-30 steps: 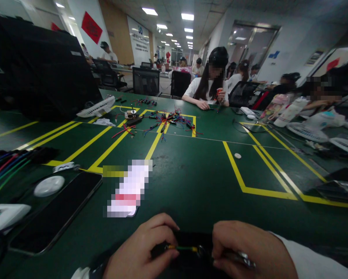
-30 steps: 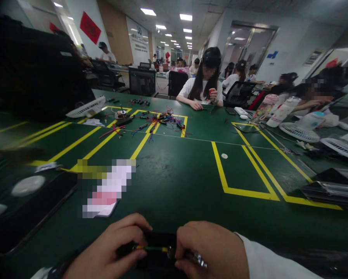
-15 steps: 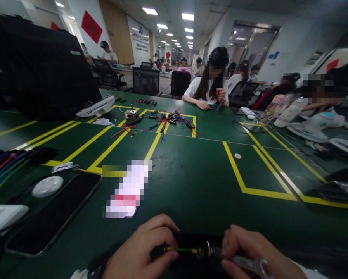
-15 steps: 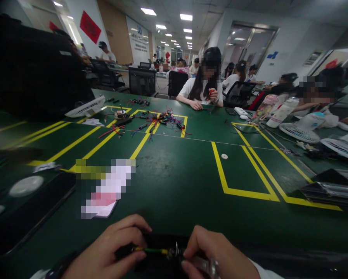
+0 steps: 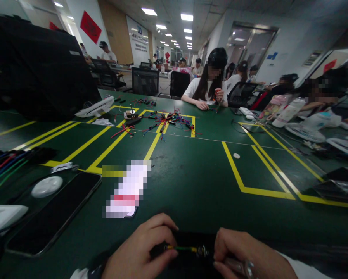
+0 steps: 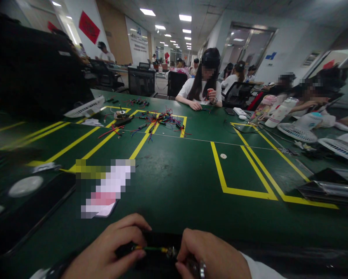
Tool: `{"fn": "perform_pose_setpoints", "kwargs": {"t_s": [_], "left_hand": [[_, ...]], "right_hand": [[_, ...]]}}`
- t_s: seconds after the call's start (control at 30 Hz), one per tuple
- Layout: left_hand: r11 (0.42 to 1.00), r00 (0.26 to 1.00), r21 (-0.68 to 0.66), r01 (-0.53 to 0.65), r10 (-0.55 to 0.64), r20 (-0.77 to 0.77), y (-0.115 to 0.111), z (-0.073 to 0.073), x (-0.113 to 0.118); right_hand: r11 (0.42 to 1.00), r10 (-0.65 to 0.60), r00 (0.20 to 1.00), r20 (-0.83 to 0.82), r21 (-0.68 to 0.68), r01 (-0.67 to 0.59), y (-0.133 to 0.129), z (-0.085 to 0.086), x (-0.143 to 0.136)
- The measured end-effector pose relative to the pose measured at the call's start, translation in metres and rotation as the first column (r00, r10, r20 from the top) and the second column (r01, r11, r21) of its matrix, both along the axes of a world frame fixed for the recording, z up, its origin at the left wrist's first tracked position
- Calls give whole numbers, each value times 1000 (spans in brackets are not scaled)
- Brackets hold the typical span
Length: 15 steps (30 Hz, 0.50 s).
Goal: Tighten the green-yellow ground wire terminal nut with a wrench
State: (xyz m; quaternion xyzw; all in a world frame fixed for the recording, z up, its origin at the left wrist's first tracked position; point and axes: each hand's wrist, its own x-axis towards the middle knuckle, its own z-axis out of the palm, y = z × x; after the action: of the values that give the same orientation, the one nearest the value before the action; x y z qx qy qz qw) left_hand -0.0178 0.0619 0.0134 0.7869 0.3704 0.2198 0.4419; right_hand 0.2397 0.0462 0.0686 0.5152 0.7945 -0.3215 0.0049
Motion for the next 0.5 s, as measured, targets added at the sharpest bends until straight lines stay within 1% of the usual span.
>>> {"fn": "perform_pose_setpoints", "kwargs": {"t_s": [0.1, 0.17, 0.27, 0.4, 0.5], "left_hand": [[1000, 1000, -2, -5, 5, 0, 0, 0, 0], [1000, 1000, -4, -4, 4, 1, -1, 1, 0], [1000, 1000, -6, -7, 7, -3, -2, 1, 0], [1000, 1000, -7, -7, 7, 3, -2, 0, 0], [1000, 1000, -2, -6, 6, 13, -1, 0, 0]], "right_hand": [[999, 35, 999, -10, 20, -35, 3, -1, 1], [994, 112, 993, -36, 11, -111, 7, 0, 2], [977, 214, 975, -59, 4, -214, 15, 8, 2], [970, 242, 967, -76, 22, -241, 24, 18, 0], [970, 241, 965, -98, 14, -241, 27, 22, -2]]}}
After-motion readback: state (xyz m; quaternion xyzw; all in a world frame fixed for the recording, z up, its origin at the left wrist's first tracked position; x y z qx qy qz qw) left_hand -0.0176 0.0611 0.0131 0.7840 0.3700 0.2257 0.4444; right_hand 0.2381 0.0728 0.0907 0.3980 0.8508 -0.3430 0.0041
